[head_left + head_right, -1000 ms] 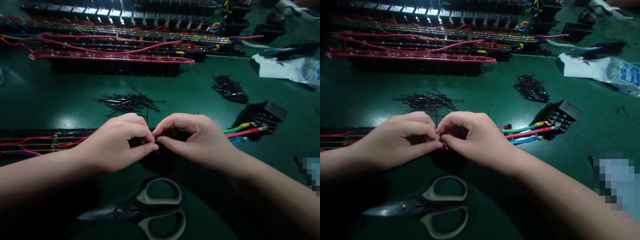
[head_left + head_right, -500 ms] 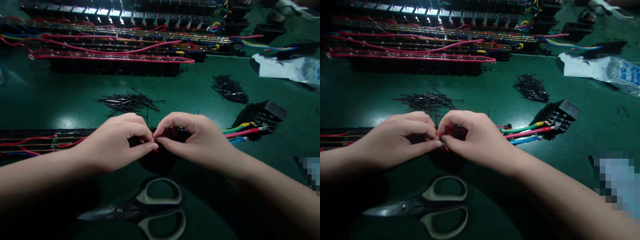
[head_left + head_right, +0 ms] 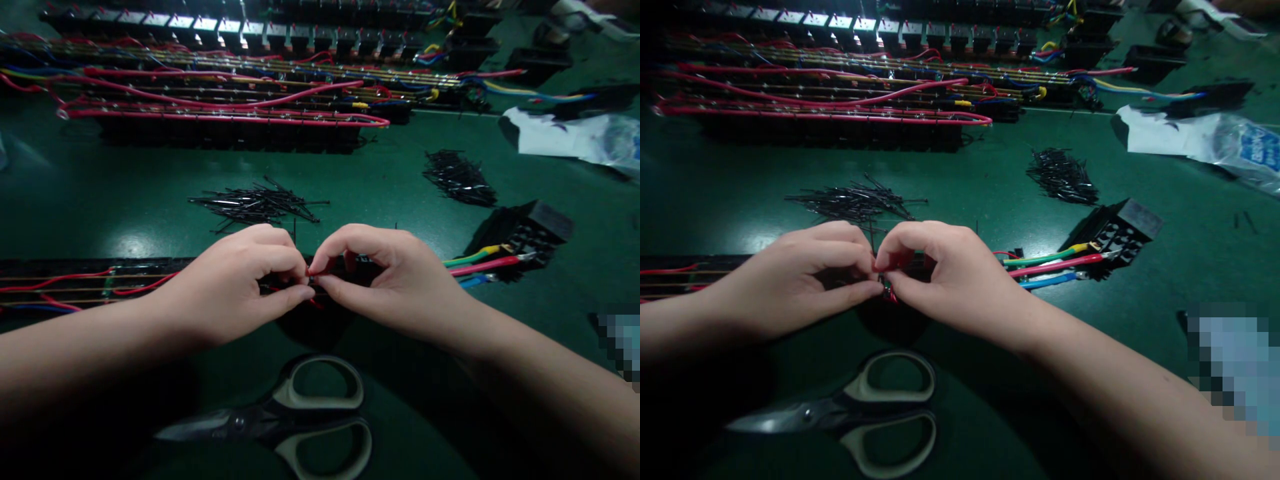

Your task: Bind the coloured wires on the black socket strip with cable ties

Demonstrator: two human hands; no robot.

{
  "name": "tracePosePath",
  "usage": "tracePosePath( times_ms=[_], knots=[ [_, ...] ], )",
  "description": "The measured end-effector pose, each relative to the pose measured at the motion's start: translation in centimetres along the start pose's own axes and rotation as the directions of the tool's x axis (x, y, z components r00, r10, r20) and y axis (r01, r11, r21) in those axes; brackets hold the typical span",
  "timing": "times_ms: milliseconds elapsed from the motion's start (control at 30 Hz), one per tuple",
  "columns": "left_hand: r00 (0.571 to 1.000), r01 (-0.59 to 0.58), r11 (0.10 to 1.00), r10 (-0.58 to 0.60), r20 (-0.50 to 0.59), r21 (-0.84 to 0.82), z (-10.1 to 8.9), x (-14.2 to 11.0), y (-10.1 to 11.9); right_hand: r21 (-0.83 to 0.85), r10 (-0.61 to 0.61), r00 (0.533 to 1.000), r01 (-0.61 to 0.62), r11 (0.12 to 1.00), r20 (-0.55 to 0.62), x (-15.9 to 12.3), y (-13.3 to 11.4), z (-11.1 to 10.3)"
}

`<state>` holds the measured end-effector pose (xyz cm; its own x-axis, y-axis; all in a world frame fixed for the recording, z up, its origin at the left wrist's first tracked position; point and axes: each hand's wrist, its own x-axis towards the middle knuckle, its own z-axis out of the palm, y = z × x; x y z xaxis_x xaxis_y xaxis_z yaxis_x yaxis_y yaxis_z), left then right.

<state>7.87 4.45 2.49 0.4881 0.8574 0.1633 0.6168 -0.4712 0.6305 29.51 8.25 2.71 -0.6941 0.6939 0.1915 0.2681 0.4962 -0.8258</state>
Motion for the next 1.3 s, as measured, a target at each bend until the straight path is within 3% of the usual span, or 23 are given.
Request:
tracePosePath(
  times_ms=[200,1300],
  knots=[
    [0.999,0.036,0.999,-0.036,0.035,-0.012,-0.21,0.12,-0.02,-0.022,-0.019,1.0,0.019,1.0,0.002,-0.09,0.03,0.0],
    [0.999,-0.043,0.999,0.043,-0.023,-0.006,-0.26,-0.11,-0.06,-0.062,-0.121,0.992,0.12,0.991,-0.022,-0.12,0.12,0.2]
  ],
)
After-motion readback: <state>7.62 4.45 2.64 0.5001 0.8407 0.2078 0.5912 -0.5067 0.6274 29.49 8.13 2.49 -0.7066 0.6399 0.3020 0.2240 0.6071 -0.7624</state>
